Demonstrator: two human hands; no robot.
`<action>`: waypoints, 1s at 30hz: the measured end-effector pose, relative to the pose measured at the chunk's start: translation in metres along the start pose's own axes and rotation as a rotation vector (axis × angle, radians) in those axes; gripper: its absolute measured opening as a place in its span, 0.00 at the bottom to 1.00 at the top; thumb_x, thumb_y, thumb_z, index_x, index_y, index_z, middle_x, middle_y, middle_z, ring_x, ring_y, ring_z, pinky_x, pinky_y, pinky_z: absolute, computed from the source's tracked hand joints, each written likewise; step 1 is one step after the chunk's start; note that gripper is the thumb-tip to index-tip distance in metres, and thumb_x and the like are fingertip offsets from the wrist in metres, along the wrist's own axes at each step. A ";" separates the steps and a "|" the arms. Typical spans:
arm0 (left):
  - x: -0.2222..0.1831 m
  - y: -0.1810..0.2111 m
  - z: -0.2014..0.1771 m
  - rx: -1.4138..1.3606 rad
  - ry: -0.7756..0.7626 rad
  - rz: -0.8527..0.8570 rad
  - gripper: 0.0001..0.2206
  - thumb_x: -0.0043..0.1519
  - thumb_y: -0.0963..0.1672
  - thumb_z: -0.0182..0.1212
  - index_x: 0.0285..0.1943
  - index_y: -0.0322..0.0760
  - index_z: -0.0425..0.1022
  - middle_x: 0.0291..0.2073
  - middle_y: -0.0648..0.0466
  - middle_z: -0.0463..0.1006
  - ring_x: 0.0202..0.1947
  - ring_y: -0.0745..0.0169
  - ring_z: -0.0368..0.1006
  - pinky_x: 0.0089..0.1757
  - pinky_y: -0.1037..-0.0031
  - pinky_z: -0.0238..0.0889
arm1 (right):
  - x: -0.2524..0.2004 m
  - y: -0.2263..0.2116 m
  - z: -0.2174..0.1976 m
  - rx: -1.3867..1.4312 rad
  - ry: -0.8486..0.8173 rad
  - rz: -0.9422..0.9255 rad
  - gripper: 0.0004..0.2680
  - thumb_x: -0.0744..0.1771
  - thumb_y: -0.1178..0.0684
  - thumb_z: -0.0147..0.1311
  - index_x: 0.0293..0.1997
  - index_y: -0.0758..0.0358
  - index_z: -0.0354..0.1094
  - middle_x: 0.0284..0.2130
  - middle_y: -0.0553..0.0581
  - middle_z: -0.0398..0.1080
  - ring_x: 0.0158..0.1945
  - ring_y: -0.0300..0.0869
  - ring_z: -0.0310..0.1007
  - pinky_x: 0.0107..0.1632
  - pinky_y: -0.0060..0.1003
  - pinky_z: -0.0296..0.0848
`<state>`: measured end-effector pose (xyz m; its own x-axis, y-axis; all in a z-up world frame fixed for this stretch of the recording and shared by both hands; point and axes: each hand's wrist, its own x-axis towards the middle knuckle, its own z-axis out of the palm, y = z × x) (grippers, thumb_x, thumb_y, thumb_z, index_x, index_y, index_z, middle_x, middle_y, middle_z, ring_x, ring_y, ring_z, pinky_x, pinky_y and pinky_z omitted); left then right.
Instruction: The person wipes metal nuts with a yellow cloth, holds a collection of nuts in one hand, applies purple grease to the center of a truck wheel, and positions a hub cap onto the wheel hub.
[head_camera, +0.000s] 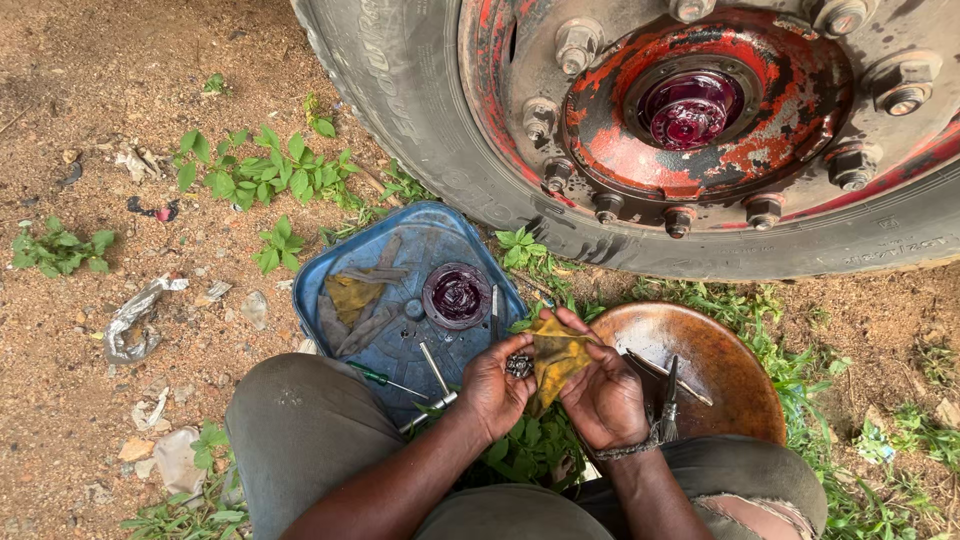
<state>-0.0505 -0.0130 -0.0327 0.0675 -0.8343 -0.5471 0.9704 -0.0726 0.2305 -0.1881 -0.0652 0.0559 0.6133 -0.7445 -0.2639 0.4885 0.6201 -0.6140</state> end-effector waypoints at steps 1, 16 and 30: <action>-0.002 0.000 0.002 0.046 0.001 0.024 0.09 0.63 0.40 0.59 0.50 0.28 0.72 0.48 0.49 0.75 0.50 0.57 0.75 0.54 0.62 0.73 | 0.001 0.000 -0.005 0.018 0.015 -0.004 0.19 0.68 0.54 0.35 0.66 0.69 0.60 0.61 0.65 0.68 0.61 0.51 0.70 0.63 0.48 0.66; 0.007 -0.019 -0.019 0.310 0.050 0.050 0.09 0.59 0.39 0.67 0.47 0.35 0.75 0.38 0.55 0.80 0.40 0.65 0.74 0.39 0.70 0.67 | 0.008 0.027 -0.042 -0.040 0.127 -0.106 0.13 0.70 0.62 0.47 0.61 0.71 0.66 0.47 0.63 0.74 0.50 0.47 0.76 0.54 0.42 0.75; 0.002 0.004 -0.005 0.192 0.157 0.090 0.05 0.61 0.41 0.66 0.43 0.36 0.75 0.39 0.53 0.79 0.41 0.63 0.74 0.42 0.69 0.68 | 0.003 0.048 -0.078 -0.354 0.358 0.057 0.10 0.65 0.64 0.59 0.49 0.61 0.66 0.37 0.53 0.72 0.35 0.38 0.72 0.38 0.35 0.74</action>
<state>-0.0459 -0.0127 -0.0368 0.2009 -0.7479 -0.6326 0.8982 -0.1170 0.4237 -0.2110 -0.0564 -0.0321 0.3517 -0.7883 -0.5049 0.1819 0.5866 -0.7892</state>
